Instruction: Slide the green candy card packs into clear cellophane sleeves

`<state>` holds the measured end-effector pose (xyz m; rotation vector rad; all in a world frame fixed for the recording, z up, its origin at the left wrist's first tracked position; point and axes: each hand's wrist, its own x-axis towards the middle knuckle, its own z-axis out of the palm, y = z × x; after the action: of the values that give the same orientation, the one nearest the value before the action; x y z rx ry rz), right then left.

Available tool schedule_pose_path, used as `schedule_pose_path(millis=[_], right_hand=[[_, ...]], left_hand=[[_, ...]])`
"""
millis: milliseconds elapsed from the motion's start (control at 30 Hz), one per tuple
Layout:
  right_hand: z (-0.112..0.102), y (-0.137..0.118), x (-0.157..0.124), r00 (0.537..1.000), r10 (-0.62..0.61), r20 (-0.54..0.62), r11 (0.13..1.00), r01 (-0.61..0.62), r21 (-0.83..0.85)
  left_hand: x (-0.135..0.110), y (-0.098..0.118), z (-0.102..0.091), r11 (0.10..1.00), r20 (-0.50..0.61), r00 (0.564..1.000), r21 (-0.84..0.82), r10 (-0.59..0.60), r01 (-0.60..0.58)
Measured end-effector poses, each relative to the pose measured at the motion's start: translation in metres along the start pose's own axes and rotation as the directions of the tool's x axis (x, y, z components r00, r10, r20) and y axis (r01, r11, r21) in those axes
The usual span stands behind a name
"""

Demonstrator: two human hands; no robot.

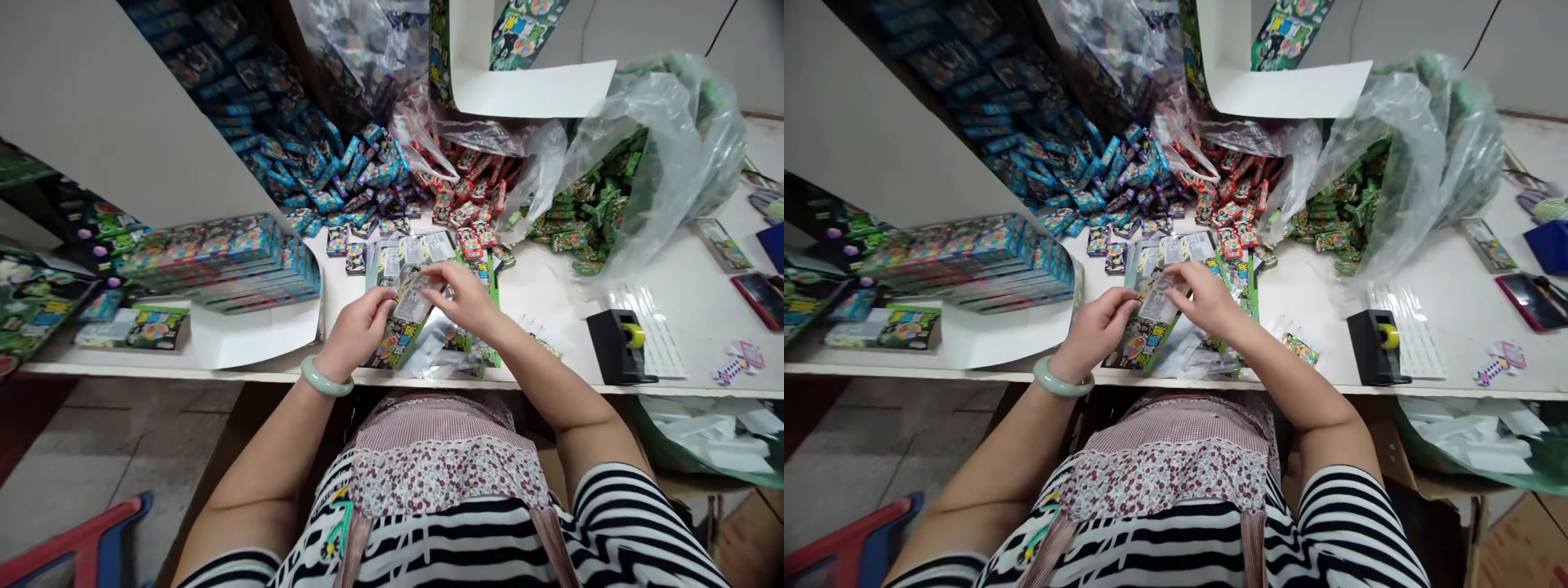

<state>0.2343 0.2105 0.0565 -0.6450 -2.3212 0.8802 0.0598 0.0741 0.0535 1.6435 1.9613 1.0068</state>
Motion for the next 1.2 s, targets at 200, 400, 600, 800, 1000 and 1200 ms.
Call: schedule_pose_path(millis=[200, 400, 600, 800, 1000, 1200], right_hand=[[0.001, 0.003, 0.011, 0.999, -0.039, 0.036, 0.999, 0.039, 0.005], [0.018, 0.003, 0.009, 1.0, 0.017, 0.002, 0.988, -0.017, 0.152], [0.019, 0.007, 0.008, 0.956, 0.186, 0.227, 0.779, -0.284, 0.559], [0.012, 0.014, 0.006, 0.752, 0.009, 0.659, 0.737, -0.451, 0.504], [0.016, 0.007, 0.006, 0.894, 0.14, 0.427, 0.86, -0.323, 0.395], [0.002, 0.004, 0.02, 0.893, 0.009, 0.449, 0.804, -0.274, 0.528]], left_hand=[[0.002, -0.002, -0.013, 0.996, 0.057, 0.996, 0.053, 0.065, -0.068], [0.0, -0.001, -0.013, 0.991, 0.114, 0.986, 0.042, 0.12, -0.126], [-0.003, -0.006, -0.023, 0.969, 0.048, 0.993, 0.218, 0.108, -0.115], [-0.005, -0.022, -0.02, 0.907, 0.196, 0.922, 0.2, 0.334, -0.371], [-0.005, -0.023, -0.015, 0.84, 0.042, 0.917, 0.384, 0.398, -0.382], [-0.004, -0.022, -0.017, 0.802, 0.024, 0.913, 0.468, 0.408, -0.371]])
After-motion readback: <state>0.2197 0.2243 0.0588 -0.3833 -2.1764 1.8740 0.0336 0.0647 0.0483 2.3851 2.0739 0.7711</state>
